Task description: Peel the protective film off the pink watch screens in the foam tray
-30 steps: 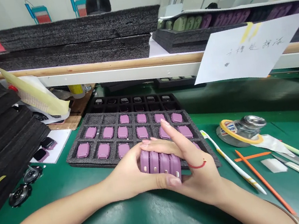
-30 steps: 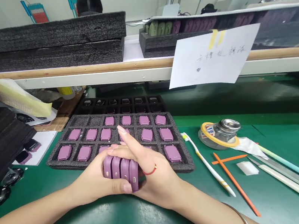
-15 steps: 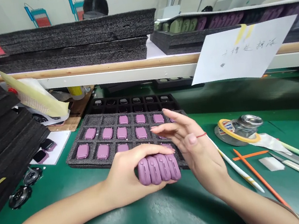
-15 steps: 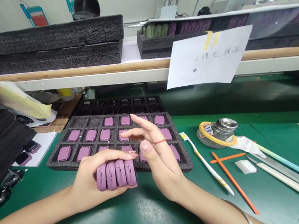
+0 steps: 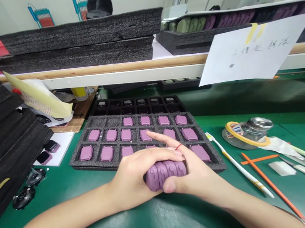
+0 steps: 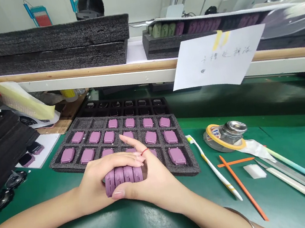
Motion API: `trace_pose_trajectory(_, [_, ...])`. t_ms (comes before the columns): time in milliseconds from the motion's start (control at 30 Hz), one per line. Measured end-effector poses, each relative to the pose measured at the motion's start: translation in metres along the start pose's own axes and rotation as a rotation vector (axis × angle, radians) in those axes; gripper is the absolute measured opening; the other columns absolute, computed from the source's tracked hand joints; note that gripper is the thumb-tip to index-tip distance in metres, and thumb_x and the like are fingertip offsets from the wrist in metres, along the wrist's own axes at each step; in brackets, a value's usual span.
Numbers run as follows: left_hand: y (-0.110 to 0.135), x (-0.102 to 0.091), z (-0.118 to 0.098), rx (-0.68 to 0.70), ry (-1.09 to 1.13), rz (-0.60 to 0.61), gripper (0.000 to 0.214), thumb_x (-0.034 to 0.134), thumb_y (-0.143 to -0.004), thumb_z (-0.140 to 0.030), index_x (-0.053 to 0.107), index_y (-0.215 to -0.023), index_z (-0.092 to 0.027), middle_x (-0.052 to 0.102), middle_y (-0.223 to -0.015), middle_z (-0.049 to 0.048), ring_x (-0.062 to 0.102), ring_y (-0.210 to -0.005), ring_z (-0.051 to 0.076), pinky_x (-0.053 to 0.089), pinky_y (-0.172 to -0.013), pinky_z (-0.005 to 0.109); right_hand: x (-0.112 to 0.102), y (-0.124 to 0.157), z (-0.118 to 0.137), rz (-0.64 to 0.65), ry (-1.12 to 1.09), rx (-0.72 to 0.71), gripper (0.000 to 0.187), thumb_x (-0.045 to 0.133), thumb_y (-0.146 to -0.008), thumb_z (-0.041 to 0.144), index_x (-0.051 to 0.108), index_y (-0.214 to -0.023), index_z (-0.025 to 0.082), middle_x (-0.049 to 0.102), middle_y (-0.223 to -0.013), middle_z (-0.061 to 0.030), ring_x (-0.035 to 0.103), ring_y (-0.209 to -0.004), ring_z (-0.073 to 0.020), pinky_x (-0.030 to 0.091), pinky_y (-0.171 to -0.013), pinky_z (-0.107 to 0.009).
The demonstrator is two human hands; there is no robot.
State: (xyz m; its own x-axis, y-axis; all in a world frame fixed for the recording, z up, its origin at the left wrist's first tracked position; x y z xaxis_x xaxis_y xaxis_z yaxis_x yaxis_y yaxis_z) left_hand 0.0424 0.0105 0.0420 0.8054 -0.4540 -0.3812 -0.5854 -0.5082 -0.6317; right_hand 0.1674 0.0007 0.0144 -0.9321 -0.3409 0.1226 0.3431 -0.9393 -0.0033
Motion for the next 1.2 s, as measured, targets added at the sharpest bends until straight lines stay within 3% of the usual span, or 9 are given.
trace_pose_trajectory(133, [0.001, 0.000, 0.000, -0.023, -0.049, -0.005, 0.049, 0.074, -0.087, -0.034, 0.058, -0.133, -0.024, 0.059, -0.135, 0.0127, 0.049, -0.135, 0.029, 0.039, -0.116, 0.046, -0.001, 0.004, 0.010, -0.142, 0.134, -0.150, 0.115, 0.093, -0.059, 0.031, 0.030, -0.154, 0.026, 0.067, -0.132, -0.0114, 0.067, -0.121, -0.0288, 0.058, -0.099, -0.042])
trace_pose_trajectory(267, [0.006, 0.006, 0.016, -0.499, 0.326, -0.025, 0.122, 0.097, -0.055, -0.044, 0.027, -0.154, -0.031, 0.041, -0.150, 0.0167, 0.038, -0.143, 0.038, 0.038, -0.113, 0.057, -0.003, 0.011, 0.021, -0.190, 0.415, -0.393, 0.116, 0.086, -0.071, 0.022, 0.013, -0.160, 0.035, 0.073, -0.119, -0.0056, 0.072, -0.110, -0.0240, 0.060, -0.095, -0.039])
trace_pose_trajectory(367, [0.012, 0.021, 0.024, -0.791, 0.777, -0.009, 0.084, 0.091, -0.065, -0.052, 0.055, -0.133, -0.020, 0.063, -0.122, 0.0140, 0.063, -0.114, 0.030, 0.049, -0.100, 0.045, 0.005, 0.013, 0.021, -0.099, 0.699, -0.544, 0.110, 0.078, -0.080, 0.017, 0.007, -0.161, 0.037, 0.070, -0.128, -0.0058, 0.066, -0.122, -0.0246, 0.053, -0.107, -0.045])
trace_pose_trajectory(467, [0.017, 0.031, 0.032, -0.924, 1.060, -0.066, 0.051, 0.086, -0.073, -0.051, 0.070, -0.104, -0.014, 0.072, -0.094, 0.0096, 0.070, -0.086, 0.021, 0.054, -0.084, 0.032, 0.003, 0.012, 0.023, -0.054, 0.782, -0.508, 0.100, 0.077, -0.080, 0.017, 0.018, -0.159, 0.034, 0.064, -0.136, -0.0078, 0.062, -0.127, -0.0251, 0.054, -0.106, -0.045])
trace_pose_trajectory(600, [0.020, 0.033, 0.040, -0.919, 1.313, -0.107, 0.050, 0.083, -0.075, -0.054, 0.075, -0.103, -0.013, 0.075, -0.102, 0.0125, 0.072, -0.088, 0.021, 0.055, -0.081, 0.027, -0.010, 0.017, 0.047, -0.170, 0.792, -0.536, 0.039, 0.082, -0.076, 0.024, 0.064, -0.111, 0.027, 0.070, -0.123, -0.0083, 0.067, -0.117, -0.0270, 0.058, -0.099, -0.043])
trace_pose_trajectory(733, [0.021, 0.032, 0.038, -0.863, 1.415, -0.082, 0.042, 0.081, -0.080, -0.046, 0.076, -0.106, -0.013, 0.075, -0.105, 0.0099, 0.071, -0.098, 0.019, 0.055, -0.089, 0.027, -0.013, 0.021, 0.062, -0.183, 0.811, -0.633, 0.009, 0.077, -0.083, 0.023, 0.068, -0.080, 0.024, 0.074, -0.108, -0.0068, 0.072, -0.104, -0.0247, 0.061, -0.091, -0.040])
trace_pose_trajectory(967, [0.020, 0.031, 0.036, -0.795, 1.404, -0.010, 0.045, 0.080, -0.081, -0.048, 0.073, -0.112, -0.017, 0.071, -0.117, 0.0117, 0.071, -0.104, 0.021, 0.049, -0.064, 0.016, -0.029, 0.033, 0.063, -0.542, 0.426, -0.704, 0.010, 0.070, -0.090, 0.019, 0.072, -0.089, 0.030, 0.073, -0.091, -0.0019, 0.073, -0.078, -0.0179, 0.065, -0.070, -0.033])
trace_pose_trajectory(1100, [0.022, 0.030, 0.036, -0.778, 1.423, 0.038, 0.051, 0.080, -0.078, -0.054, 0.075, -0.111, -0.016, 0.074, -0.109, 0.0130, 0.072, -0.092, 0.019, 0.044, -0.054, 0.014, -0.015, 0.026, 0.055, -0.268, 0.582, -0.627, 0.050, 0.086, -0.077, 0.030, 0.065, -0.122, 0.029, 0.067, -0.124, -0.0073, 0.065, -0.120, -0.0270, 0.058, -0.103, -0.044])
trace_pose_trajectory(1200, [0.024, 0.030, 0.037, -0.790, 1.418, 0.087, 0.057, 0.079, -0.076, -0.060, 0.076, -0.109, -0.014, 0.074, -0.107, 0.0143, 0.071, -0.083, 0.016, 0.042, -0.052, 0.014, -0.006, 0.021, 0.048, -0.169, 0.705, -0.591, 0.057, 0.086, -0.075, 0.033, 0.062, -0.126, 0.028, 0.064, -0.128, -0.0099, 0.062, -0.124, -0.0290, 0.056, -0.104, -0.047])
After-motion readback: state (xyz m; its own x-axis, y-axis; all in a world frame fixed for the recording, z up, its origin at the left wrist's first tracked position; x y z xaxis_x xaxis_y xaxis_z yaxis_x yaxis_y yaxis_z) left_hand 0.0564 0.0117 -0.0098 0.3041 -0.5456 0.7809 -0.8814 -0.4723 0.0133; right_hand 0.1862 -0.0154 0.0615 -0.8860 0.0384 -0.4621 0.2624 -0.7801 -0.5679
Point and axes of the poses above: each hand's wrist, its own y-axis away from the middle knuckle, its own x-axis out of the palm, z = x × y, the point moved 5 cm from there along -y, towards the middle knuckle
